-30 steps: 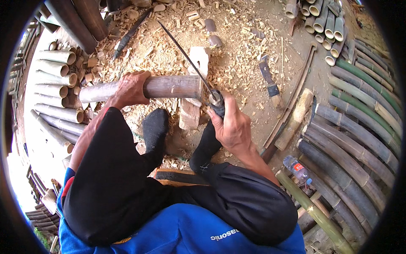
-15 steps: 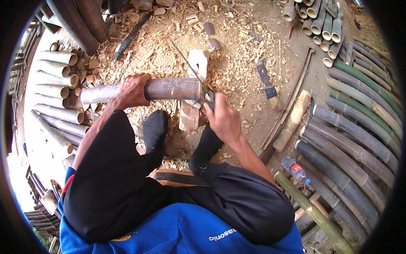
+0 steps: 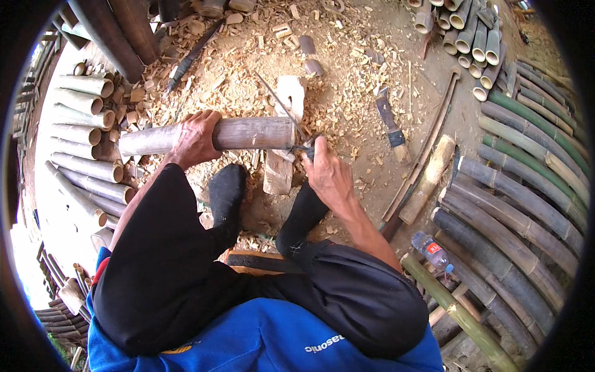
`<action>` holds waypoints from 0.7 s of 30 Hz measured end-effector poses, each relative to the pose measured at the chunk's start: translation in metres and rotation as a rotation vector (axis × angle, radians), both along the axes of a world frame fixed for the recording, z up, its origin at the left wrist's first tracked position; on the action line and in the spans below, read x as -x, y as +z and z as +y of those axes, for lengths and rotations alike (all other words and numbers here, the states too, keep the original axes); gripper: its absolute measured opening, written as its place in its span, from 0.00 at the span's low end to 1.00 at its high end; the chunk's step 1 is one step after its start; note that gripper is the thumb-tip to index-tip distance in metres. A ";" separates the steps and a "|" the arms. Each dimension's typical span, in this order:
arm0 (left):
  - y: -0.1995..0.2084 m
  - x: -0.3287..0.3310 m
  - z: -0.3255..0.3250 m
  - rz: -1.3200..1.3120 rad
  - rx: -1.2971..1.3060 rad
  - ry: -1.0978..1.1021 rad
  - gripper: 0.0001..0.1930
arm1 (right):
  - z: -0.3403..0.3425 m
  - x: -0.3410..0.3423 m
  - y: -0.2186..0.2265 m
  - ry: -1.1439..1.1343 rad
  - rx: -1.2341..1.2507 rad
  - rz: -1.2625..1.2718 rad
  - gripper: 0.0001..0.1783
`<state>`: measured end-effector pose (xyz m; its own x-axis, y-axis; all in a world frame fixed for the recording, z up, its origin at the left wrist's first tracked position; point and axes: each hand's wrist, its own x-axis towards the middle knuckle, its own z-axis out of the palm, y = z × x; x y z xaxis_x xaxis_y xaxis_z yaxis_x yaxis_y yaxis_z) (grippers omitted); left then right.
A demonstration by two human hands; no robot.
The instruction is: The person shapes bamboo pieces using a knife and a wooden mallet. The person places a bamboo pole on a wooden block, positions a knife against it, and strikes the knife with a mallet to carve out sections and smooth the surface.
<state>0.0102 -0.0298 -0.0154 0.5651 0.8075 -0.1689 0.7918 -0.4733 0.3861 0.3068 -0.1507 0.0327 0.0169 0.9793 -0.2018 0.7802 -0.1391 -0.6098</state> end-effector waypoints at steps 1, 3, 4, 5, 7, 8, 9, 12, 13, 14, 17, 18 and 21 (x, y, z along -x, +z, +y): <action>-0.001 0.002 0.000 0.004 -0.006 -0.008 0.28 | 0.003 0.003 0.006 0.000 0.065 -0.049 0.17; -0.002 0.011 -0.001 -0.007 -0.013 -0.003 0.28 | 0.009 0.012 0.019 0.045 0.051 -0.096 0.17; -0.001 0.016 -0.003 -0.013 -0.016 0.012 0.28 | 0.011 0.017 0.030 0.055 0.054 -0.086 0.17; -0.003 0.019 0.000 0.017 -0.005 0.007 0.28 | 0.011 0.024 0.043 0.048 -0.093 0.035 0.16; 0.000 0.009 0.002 0.008 -0.043 -0.003 0.28 | 0.000 0.017 0.048 0.067 -0.326 0.131 0.13; -0.001 0.007 0.001 0.003 -0.033 -0.001 0.28 | -0.003 0.012 0.035 0.065 -0.325 0.124 0.13; -0.001 0.004 0.001 -0.004 -0.031 -0.009 0.28 | -0.006 0.007 0.019 0.007 -0.170 0.099 0.14; -0.002 0.002 0.007 0.000 -0.040 -0.018 0.27 | 0.000 -0.006 -0.018 -0.009 0.053 -0.124 0.16; -0.007 0.004 0.008 -0.002 -0.023 0.005 0.27 | 0.005 -0.005 -0.010 0.032 0.021 -0.127 0.15; -0.007 0.004 0.004 -0.009 0.019 0.017 0.28 | 0.003 0.000 0.003 0.062 0.015 -0.134 0.14; 0.001 0.014 0.003 -0.015 -0.084 0.005 0.28 | 0.014 0.017 0.042 0.083 -0.094 0.001 0.14; 0.000 0.012 0.004 -0.007 -0.080 -0.005 0.29 | 0.010 0.017 0.052 0.070 -0.222 0.103 0.15; 0.000 0.005 0.004 -0.003 -0.054 -0.015 0.29 | 0.000 0.006 0.021 0.075 -0.331 0.121 0.15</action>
